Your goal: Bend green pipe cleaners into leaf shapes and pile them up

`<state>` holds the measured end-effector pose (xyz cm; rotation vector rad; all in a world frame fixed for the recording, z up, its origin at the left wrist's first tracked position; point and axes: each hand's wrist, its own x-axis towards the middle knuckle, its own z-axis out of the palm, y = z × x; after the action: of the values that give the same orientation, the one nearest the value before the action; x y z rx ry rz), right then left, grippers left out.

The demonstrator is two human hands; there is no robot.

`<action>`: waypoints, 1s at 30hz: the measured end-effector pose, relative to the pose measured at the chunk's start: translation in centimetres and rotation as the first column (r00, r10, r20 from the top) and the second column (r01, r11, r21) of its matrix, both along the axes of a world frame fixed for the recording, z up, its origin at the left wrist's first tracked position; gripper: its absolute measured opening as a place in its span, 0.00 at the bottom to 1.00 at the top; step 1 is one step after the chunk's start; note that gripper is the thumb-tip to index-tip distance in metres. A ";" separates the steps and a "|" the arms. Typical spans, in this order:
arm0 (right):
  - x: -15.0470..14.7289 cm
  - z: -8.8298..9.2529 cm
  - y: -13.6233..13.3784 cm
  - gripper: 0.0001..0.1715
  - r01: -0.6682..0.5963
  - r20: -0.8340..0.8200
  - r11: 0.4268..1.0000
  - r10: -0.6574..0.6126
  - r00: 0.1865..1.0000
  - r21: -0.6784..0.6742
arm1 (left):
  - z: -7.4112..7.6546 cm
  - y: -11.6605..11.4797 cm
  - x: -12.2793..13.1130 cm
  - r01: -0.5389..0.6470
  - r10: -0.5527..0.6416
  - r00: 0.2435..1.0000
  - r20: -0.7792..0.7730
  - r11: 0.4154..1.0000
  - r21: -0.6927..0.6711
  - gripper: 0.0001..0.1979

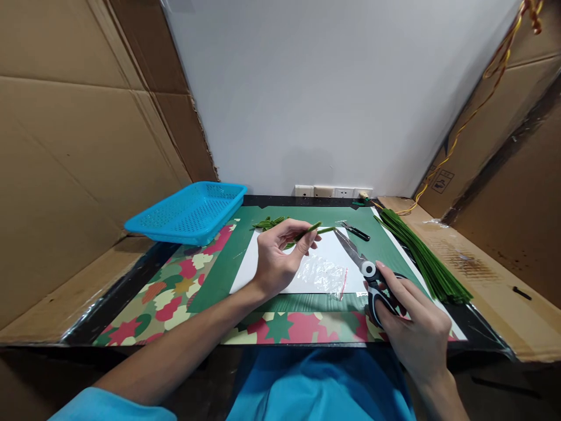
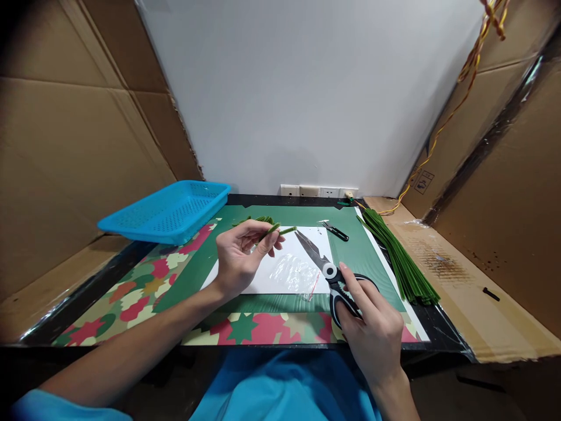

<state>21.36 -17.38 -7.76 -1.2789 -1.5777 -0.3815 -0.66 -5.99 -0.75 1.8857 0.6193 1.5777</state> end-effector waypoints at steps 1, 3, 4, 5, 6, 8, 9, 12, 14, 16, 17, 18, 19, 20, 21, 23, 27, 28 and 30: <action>0.0 0.0 0.0 0.26 -0.001 0.002 1.000 0.001 1.000 0.001 | 0.0 0.0 0.0 0.019 -0.019 1.000 0.003 1.000 -0.015 0.07; 0.1 0.0 -0.1 0.26 -0.013 0.005 1.000 0.013 1.000 0.004 | 0.1 0.0 0.1 0.040 -0.040 0.999 0.003 0.999 -0.025 0.07; 0.1 0.0 -0.1 0.27 -0.020 0.003 1.000 0.020 1.000 0.007 | 0.2 -0.1 0.1 0.040 -0.040 0.999 0.001 0.999 -0.024 0.07; 0.1 0.0 -0.2 0.27 -0.026 -0.003 1.000 0.026 1.000 0.010 | 0.2 -0.1 0.2 0.032 -0.032 0.999 0.001 0.999 -0.022 0.07; 0.1 0.0 -0.2 0.28 -0.032 -0.010 0.999 0.032 0.999 0.010 | 0.3 -0.1 0.2 0.021 -0.021 1.000 0.002 1.000 -0.023 0.08; 0.2 0.0 -0.2 0.28 -0.033 -0.016 0.999 0.033 0.999 0.013 | 0.3 0.0 0.2 0.000 0.000 1.000 0.000 0.999 -0.033 0.10; 0.2 0.0 -0.2 0.28 -0.031 -0.014 0.999 0.031 0.999 0.015 | 0.3 0.1 0.2 -0.011 0.010 1.000 -0.008 0.999 -0.037 0.10; 0.2 0.0 -0.2 0.28 -0.017 0.005 1.000 0.017 1.000 0.020 | 0.1 0.3 0.2 -0.035 0.034 0.998 -0.054 0.999 -0.019 0.11; 0.1 0.0 -0.1 0.28 -0.009 0.006 1.000 0.009 1.000 0.019 | 0.0 0.4 0.1 -0.045 0.046 0.996 -0.078 0.999 0.016 0.09; 0.1 0.1 -0.1 0.28 -0.004 -0.002 1.000 0.004 1.000 0.024 | -0.1 0.4 0.1 -0.047 0.051 0.995 -0.087 0.998 0.041 0.09; 0.1 0.1 -0.1 0.28 -0.003 -0.005 1.000 0.003 1.000 0.024 | -0.2 0.3 0.1 -0.047 0.051 0.995 -0.089 0.998 0.047 0.09; 0.1 0.1 -0.1 0.28 0.000 -0.006 1.000 0.000 1.000 0.025 | -0.2 0.3 0.1 -0.046 0.050 0.995 -0.087 0.998 0.050 0.09; 0.1 0.1 -0.1 0.28 0.005 -0.006 1.000 -0.005 1.000 0.026 | -0.2 0.3 0.1 -0.042 0.047 0.995 -0.085 0.998 0.049 0.09; 0.1 0.0 -0.1 0.28 0.013 -0.003 0.999 -0.013 1.000 0.030 | -0.2 0.3 0.1 -0.036 0.040 0.996 -0.083 0.998 0.046 0.08; 0.1 0.0 -0.1 0.28 0.023 0.002 0.999 -0.023 1.000 0.032 | -0.2 0.3 0.0 -0.028 0.031 0.996 -0.080 0.999 0.042 0.08; 0.1 0.0 -0.1 0.28 0.037 0.011 0.999 -0.038 0.999 0.033 | -0.2 0.3 0.0 -0.010 0.012 0.997 -0.070 0.999 0.037 0.08; 0.2 -0.2 -0.1 0.29 0.027 0.005 0.999 -0.027 1.000 0.024 | -0.2 0.2 0.0 0.015 -0.013 0.998 -0.063 0.999 0.035 0.07; 0.3 -0.2 -0.1 0.29 0.024 0.003 0.999 -0.024 1.000 0.025 | -0.2 0.2 0.0 0.020 -0.018 0.998 -0.063 0.999 0.033 0.07; 0.3 -0.2 -0.1 0.29 0.025 0.005 0.999 -0.025 1.000 0.026 | -0.1 0.2 0.1 0.036 -0.035 0.998 -0.053 0.999 0.018 0.07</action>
<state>21.61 -17.50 -8.00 -1.2797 -1.5572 -0.4206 -0.61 -5.78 -0.89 1.9477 0.5920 1.5203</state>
